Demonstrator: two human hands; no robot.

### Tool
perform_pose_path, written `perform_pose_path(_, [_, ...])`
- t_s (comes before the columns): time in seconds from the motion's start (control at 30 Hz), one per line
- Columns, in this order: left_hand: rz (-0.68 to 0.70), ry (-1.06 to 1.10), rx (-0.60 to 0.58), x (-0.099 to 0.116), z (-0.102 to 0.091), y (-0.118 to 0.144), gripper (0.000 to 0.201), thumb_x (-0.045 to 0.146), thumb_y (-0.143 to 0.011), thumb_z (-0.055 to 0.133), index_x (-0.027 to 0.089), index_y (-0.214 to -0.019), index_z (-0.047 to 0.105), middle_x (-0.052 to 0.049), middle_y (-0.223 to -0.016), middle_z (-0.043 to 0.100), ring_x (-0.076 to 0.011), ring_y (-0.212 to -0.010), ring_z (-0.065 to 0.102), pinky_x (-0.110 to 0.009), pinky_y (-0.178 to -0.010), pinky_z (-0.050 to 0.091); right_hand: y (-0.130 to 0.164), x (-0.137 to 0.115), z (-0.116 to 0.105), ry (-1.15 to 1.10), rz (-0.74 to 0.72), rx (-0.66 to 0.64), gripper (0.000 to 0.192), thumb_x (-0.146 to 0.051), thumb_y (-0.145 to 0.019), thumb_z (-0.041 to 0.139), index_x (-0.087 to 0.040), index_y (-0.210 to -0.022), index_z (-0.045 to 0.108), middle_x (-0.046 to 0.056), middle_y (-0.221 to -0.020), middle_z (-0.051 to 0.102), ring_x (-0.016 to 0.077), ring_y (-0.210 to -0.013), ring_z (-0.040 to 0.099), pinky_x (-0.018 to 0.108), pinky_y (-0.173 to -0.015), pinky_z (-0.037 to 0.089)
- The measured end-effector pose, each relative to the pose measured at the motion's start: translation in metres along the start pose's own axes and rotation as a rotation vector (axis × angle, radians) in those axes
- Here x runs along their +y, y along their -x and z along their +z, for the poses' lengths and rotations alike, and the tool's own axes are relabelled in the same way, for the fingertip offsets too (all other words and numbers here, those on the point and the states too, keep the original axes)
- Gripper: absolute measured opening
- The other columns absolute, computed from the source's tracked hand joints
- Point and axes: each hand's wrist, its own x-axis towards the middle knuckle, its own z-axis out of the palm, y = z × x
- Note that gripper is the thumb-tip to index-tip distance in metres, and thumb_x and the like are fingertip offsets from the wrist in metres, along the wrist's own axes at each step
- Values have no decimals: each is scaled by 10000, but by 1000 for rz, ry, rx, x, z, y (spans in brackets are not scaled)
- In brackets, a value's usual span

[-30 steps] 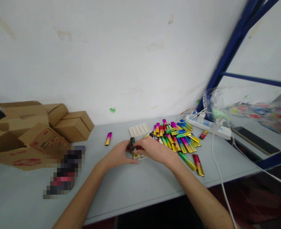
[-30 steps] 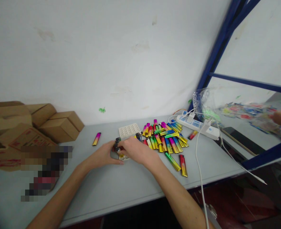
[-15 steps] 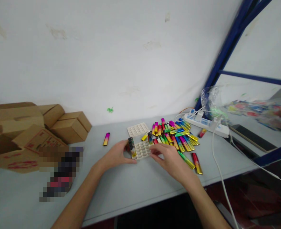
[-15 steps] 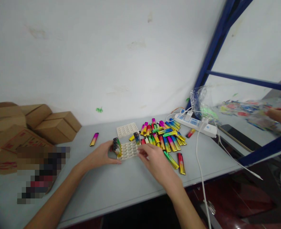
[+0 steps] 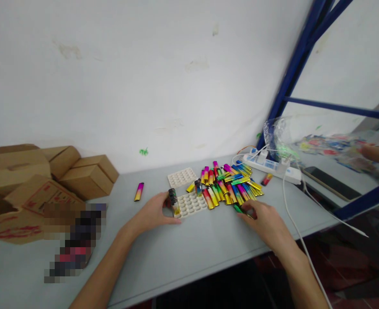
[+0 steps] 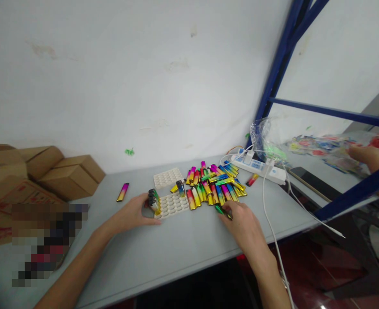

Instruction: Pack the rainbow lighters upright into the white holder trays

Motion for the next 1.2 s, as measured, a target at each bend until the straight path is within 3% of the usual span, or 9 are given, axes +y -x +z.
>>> perform_pose_path(0.13, [-9, 20, 10, 1, 0, 1, 692, 593, -569, 941, 176, -1074, 715, -90, -1034, 781, -313, -906, 712, -386, -818, 561, -1, -3, 5, -42, 30, 1, 111, -249, -855, 724, -189, -948, 736, 91, -925, 787, 270, -819, 721, 357, -741, 502])
perform_pose_path(0.27, [-7, 33, 13, 1, 0, 1, 697, 594, -560, 942, 178, -1075, 724, -94, -1049, 783, -310, -912, 711, -383, -816, 565, 6, -12, -1, -225, -112, -17, 177, -278, -883, 694, -197, -1015, 780, 77, -915, 771, 244, -813, 699, 359, -799, 519])
perform_pose_path(0.4, [-2, 22, 19, 0, 1, 1, 671, 576, -564, 940, 173, -1057, 725, -82, -1024, 775, -298, -891, 698, -375, -802, 557, 20, -33, -6, -541, -258, -134, 257, -413, -988, 662, -219, -1141, 736, 66, -1003, 729, 212, -891, 664, 330, -805, 521])
perform_pose_path(0.53, [10, 3, 17, 1, 0, 1, 675, 570, -570, 938, 169, -1065, 715, -77, -1000, 765, -291, -871, 684, -366, -784, 546, 31, -62, -3, -950, -256, -331, 281, -470, -1032, 651, -223, -1164, 625, 65, -1084, 654, 200, -1028, 660, 303, -824, 548])
perform_pose_path(0.63, [5, 30, 2, 2, 0, 1, 695, 560, -587, 935, 165, -1111, 705, -91, -1056, 769, -293, -912, 691, -366, -808, 548, 33, -84, 0, -1187, -244, -496, 306, -511, -1061, 606, -230, -1165, 544, 49, -1042, 646, 147, -813, 642, 284, -694, 513])
perform_pose_path(0.77, [20, 52, 0, 4, 0, 2, 672, 562, -595, 938, 173, -1088, 701, -78, -1026, 770, -280, -878, 686, -361, -782, 551, 32, -107, 7, -1388, -217, -550, 404, -582, -1023, 648, -261, -1212, 490, -58, -770, 533, 96, -594, 370, 236, -564, 319])
perform_pose_path(0.9, [34, 28, 27, 5, -1, 3, 612, 571, -608, 932, 189, -1026, 701, -62, -973, 766, -272, -849, 676, -354, -767, 549, 26, -125, 19, -1464, -104, -539, 517, -720, -991, 576, -211, -906, 544, -74, -683, 333, 95, -576, 223, 247, -523, 181])
perform_pose_path(1.0, [32, -8, 36, 5, -1, 2, 622, 578, -583, 941, 184, -997, 696, -64, -958, 756, -275, -845, 670, -356, -773, 540, 21, -136, 27, -1485, -56, -508, 653, -769, -971, 511, -218, -643, 385, -78, -601, 249, 88, -547, 177, 273, -520, 139])
perform_pose_path(1.2, [38, -34, 24, 3, -1, 1, 611, 603, -590, 930, 187, -962, 682, -62, -944, 748, -272, -830, 661, -356, -767, 528, 17, -142, 34, -1386, 69, -439, 613, -747, -898, 485, -246, -573, 351, -80, -522, 255, 81, -480, 189, 270, -481, 167])
